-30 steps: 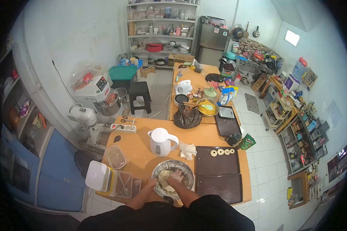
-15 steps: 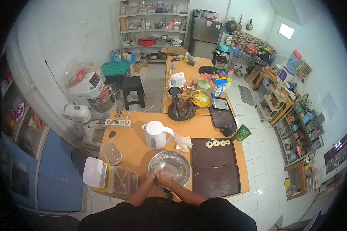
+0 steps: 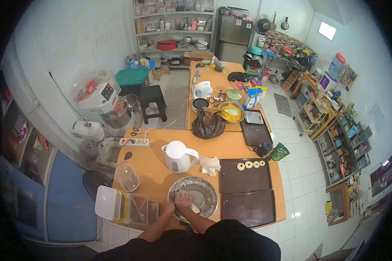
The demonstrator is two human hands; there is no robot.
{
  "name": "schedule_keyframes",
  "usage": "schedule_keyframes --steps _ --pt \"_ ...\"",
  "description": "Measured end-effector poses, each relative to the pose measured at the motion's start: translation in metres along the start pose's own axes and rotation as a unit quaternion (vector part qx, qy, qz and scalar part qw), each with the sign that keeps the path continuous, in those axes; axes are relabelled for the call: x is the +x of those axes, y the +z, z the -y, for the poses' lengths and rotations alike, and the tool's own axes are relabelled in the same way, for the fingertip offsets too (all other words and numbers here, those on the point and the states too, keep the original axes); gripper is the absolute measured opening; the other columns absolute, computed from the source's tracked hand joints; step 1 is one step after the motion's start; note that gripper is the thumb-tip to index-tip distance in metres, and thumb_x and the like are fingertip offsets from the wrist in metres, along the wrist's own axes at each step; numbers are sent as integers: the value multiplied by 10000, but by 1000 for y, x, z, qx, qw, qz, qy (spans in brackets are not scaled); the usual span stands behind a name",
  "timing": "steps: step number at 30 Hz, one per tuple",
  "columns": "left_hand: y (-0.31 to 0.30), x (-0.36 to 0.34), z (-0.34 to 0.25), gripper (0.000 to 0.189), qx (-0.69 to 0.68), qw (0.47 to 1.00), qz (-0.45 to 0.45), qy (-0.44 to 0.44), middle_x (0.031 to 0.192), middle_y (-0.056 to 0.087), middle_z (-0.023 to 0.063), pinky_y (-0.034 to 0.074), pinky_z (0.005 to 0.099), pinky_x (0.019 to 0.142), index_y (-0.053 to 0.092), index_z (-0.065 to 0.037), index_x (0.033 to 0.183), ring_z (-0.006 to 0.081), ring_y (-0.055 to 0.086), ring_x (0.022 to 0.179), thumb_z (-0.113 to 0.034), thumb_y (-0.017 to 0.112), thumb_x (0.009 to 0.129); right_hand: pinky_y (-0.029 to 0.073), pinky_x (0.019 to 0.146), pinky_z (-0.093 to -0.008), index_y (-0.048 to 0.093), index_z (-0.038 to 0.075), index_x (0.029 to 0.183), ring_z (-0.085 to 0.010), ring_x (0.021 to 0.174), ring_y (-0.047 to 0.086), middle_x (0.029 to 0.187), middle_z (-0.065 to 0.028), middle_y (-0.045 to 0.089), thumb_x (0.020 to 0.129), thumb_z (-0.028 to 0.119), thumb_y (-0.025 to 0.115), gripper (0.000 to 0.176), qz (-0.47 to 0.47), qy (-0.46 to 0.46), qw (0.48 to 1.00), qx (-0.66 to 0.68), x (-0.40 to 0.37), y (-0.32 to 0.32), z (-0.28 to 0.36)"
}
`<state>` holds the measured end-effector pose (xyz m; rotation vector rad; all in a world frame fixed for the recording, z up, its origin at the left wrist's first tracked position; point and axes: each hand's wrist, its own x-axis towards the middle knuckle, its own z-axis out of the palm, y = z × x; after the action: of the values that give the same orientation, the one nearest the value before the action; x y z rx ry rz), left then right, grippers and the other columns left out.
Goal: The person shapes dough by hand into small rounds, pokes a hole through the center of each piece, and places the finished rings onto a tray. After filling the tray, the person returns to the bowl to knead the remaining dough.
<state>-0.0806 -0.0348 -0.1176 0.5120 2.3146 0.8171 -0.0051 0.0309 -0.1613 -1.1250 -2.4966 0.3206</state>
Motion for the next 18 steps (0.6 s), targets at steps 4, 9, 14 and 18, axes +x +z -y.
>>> schedule_keyframes --steps 4,9,14,18 --pt "-10 -10 -17 334 -119 992 20 -26 1066 674 204 492 410 861 615 14 1157 312 640 1016 -63 501 853 461 838 -474 580 130 957 -305 998 563 1075 -85 576 852 240 584 152 16 7 999 47 3 4 -9" --pt "-5 -16 -22 310 -159 987 25 -8 1023 686 204 495 414 857 621 1 1132 348 660 971 -68 493 858 464 837 -484 590 134 958 -301 1012 552 1064 -84 569 859 248 587 151 69 2 995 75 11 -5 -27" --pt "-17 -12 -31 325 -77 996 24 31 1000 684 229 493 419 860 618 8 1130 371 660 985 -69 506 835 449 866 -504 590 150 983 -299 1072 509 1077 -78 551 865 255 583 158 64 -10 996 58 23 -1 -38" --pt "1 -9 -14 337 -137 987 4 82 1018 678 235 490 423 866 614 14 1133 373 656 994 -68 503 825 436 884 -534 585 160 1005 -293 1097 488 1085 -73 545 867 262 576 171 91 6 994 62 27 2 -51"
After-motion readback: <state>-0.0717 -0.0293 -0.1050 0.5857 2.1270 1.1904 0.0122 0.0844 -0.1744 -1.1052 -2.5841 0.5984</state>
